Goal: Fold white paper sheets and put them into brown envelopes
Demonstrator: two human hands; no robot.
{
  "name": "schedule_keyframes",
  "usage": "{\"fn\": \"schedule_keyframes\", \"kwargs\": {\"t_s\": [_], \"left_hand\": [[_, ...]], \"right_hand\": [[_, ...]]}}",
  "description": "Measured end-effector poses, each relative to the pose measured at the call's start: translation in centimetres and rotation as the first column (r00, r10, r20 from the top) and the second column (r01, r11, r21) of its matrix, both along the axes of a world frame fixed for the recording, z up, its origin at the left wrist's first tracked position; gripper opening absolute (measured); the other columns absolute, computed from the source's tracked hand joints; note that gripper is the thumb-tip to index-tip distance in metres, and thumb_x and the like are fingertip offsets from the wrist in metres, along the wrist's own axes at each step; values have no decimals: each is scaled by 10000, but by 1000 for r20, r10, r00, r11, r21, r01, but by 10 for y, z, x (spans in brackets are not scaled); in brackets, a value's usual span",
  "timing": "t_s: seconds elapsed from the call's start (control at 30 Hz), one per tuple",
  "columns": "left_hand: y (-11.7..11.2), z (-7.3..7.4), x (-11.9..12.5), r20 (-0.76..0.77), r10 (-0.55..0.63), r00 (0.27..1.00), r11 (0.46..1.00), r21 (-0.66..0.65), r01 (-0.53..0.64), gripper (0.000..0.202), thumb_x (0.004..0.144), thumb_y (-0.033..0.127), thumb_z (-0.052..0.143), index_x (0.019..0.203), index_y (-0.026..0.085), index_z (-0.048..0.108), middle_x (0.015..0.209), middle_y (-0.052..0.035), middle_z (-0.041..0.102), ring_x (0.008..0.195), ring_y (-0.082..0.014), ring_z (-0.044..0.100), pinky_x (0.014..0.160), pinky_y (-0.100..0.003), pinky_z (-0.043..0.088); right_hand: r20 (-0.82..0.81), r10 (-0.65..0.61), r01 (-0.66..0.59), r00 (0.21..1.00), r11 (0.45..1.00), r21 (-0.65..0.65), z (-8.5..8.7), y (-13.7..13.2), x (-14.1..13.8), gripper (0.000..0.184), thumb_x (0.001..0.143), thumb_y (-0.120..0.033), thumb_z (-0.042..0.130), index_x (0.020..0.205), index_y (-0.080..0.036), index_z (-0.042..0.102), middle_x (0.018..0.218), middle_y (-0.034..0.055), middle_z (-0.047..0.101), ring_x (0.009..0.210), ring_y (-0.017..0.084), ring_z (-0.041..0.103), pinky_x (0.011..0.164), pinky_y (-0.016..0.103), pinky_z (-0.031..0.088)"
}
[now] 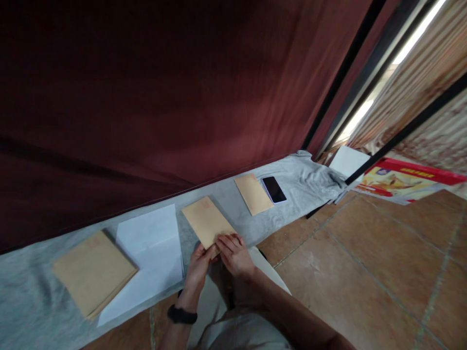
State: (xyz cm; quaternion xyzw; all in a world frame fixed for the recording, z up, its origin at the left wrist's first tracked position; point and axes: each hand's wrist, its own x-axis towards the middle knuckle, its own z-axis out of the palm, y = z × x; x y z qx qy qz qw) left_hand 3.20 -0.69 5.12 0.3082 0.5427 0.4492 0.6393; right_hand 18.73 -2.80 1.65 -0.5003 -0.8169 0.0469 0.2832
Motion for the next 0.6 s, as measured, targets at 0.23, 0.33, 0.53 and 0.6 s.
{"fn": "schedule_keyframes", "kwargs": {"t_s": [0.23, 0.33, 0.53, 0.6], "left_hand": [[13, -9, -19, -333, 30, 943, 999, -17, -38, 352, 682, 289, 840, 924, 171, 614, 638, 5, 695, 421, -146, 584, 421, -240, 389], [13, -10, -17, -394, 59, 917, 998, 0, -65, 321, 711, 257, 822, 895, 208, 563, 533, 48, 622, 359, -136, 501, 398, -242, 324], [11, -7, -14, -492, 174, 853, 984, 56, -168, 425, 713, 248, 830, 1064, 239, 592, 602, 44, 621, 488, -185, 573, 530, -287, 406], [6, -4, -13, -568, 221, 793, 975, 100, -200, 477, 704, 258, 833, 1124, 253, 607, 654, 26, 626, 674, -253, 664, 650, -327, 472]], "right_hand": [[34, 56, -54, 998, 997, -55, -14, -8, 6, 464, 1027, -340, 503, 1463, -182, 518, 1508, 103, 540, 1400, 213, 484, 1186, 427, 363], [34, 34, -32, 999, 998, -59, -15, -10, 7, 472, 1023, -332, 516, 1472, -186, 511, 1509, 101, 539, 1399, 217, 490, 1196, 441, 354], [50, -50, 53, 997, 996, -68, -14, -11, 17, 458, 1022, -269, 497, 1469, -170, 518, 1504, 102, 542, 1392, 225, 502, 1210, 455, 333], [64, -48, 52, 997, 996, -75, -13, -11, 21, 460, 1025, -260, 486, 1475, -165, 512, 1505, 105, 540, 1392, 223, 502, 1215, 453, 326]]}}
